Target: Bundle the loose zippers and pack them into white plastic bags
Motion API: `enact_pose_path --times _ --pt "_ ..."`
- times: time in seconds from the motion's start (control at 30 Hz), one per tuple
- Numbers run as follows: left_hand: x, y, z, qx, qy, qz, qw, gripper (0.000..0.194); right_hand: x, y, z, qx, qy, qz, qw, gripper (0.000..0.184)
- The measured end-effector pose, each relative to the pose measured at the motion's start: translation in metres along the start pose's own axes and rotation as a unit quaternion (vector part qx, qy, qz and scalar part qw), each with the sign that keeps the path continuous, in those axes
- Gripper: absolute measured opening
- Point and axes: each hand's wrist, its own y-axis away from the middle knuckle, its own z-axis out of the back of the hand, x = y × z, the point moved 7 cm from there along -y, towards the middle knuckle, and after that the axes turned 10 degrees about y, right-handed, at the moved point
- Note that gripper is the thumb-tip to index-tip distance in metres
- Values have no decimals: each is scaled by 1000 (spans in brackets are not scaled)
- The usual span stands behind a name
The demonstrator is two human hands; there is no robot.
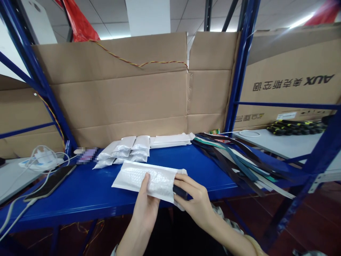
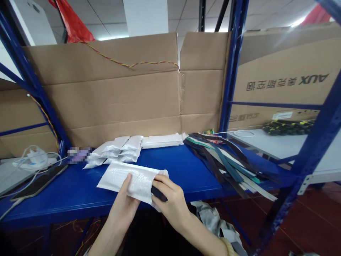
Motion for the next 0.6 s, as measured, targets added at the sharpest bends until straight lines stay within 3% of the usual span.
enact_pose_path --times 0.23,0.4,0.6 --pt "9 -6 10 2 8 10 1000 34 1 5 -1 -37 23 64 997 36" --pt "22 4 7 31 10 26 999 35 -2 5 1 -71 93 7 993 33" --pt "40 11 2 62 -25 73 995 35 -1 5 -11 -32 60 -36 997 33"
